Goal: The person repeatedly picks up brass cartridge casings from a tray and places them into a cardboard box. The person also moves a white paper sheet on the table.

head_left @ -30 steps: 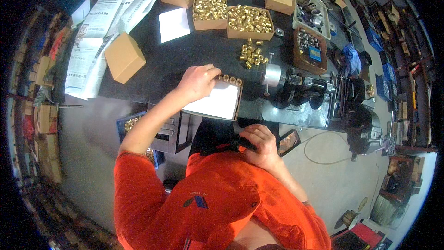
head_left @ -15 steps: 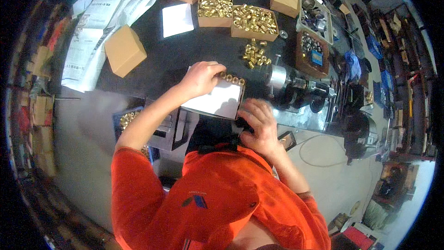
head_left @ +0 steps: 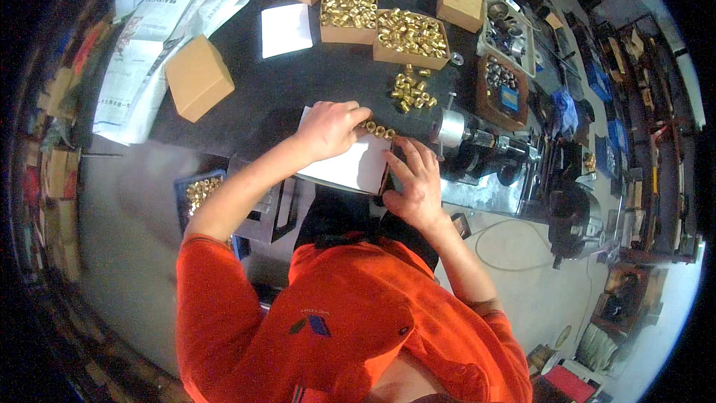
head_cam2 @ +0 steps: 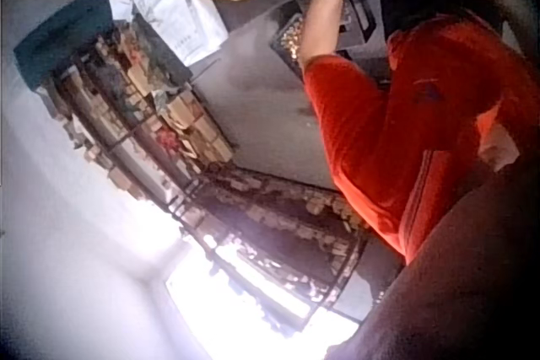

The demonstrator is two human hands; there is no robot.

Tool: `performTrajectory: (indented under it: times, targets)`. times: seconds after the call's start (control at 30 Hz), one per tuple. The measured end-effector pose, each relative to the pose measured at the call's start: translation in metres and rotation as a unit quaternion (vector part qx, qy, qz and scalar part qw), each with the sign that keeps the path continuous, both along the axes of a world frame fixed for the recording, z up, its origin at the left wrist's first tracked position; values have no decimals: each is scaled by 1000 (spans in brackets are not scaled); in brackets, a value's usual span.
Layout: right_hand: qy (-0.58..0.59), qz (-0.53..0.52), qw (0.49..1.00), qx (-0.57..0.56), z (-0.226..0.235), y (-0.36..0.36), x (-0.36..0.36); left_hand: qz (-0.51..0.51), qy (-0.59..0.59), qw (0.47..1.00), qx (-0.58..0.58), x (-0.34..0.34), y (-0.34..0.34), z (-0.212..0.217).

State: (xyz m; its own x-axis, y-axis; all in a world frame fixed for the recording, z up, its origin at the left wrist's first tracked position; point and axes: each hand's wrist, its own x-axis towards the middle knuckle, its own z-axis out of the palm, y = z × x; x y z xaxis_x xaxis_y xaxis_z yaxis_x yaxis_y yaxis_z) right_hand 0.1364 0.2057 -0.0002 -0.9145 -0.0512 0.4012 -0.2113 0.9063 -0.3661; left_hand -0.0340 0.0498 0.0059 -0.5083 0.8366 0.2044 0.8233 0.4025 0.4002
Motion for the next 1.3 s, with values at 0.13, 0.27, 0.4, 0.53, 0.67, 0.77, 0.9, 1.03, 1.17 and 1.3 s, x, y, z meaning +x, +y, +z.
performTrajectory:
  times: [0.13, 0.27, 0.4, 0.53, 0.67, 0.77, 0.9, 1.03, 1.17, 1.3]
  targets:
    - [3, 1, 1000, -13, -2, 1, 4, -25, 19, 1000, 2, -5, 2, -8]
    - [-3, 8, 999, -36, 0, 1, 12, -30, 12, 999, -9, -5, 1, -5]
    - [1, 8, 998, -64, 1, 3, 32, -41, -45, 998, 0, -15, 1, 14]
    - [-14, -10, 996, -90, -6, 2, 61, -3, -85, 996, 12, -40, 22, 34]
    - [-14, -20, 994, -105, -6, -1, 72, -22, -68, 997, -1, -76, 72, 7]
    - [-12, -18, 993, -119, -5, 0, 76, -51, 0, 998, -33, -87, 98, -8]
    - [-15, -37, 990, -139, 0, 5, 86, -49, -11, 988, -144, -73, 120, -6]
    - [-23, -42, 988, -148, -4, 7, 89, -22, -48, 994, -94, -74, 124, -20]
    - [-27, -43, 987, -154, -5, 9, 91, -23, -24, 997, -73, -84, 114, -31]
    - [-16, -48, 987, -154, 0, 6, 91, -47, 50, 987, -145, -90, 98, -22]
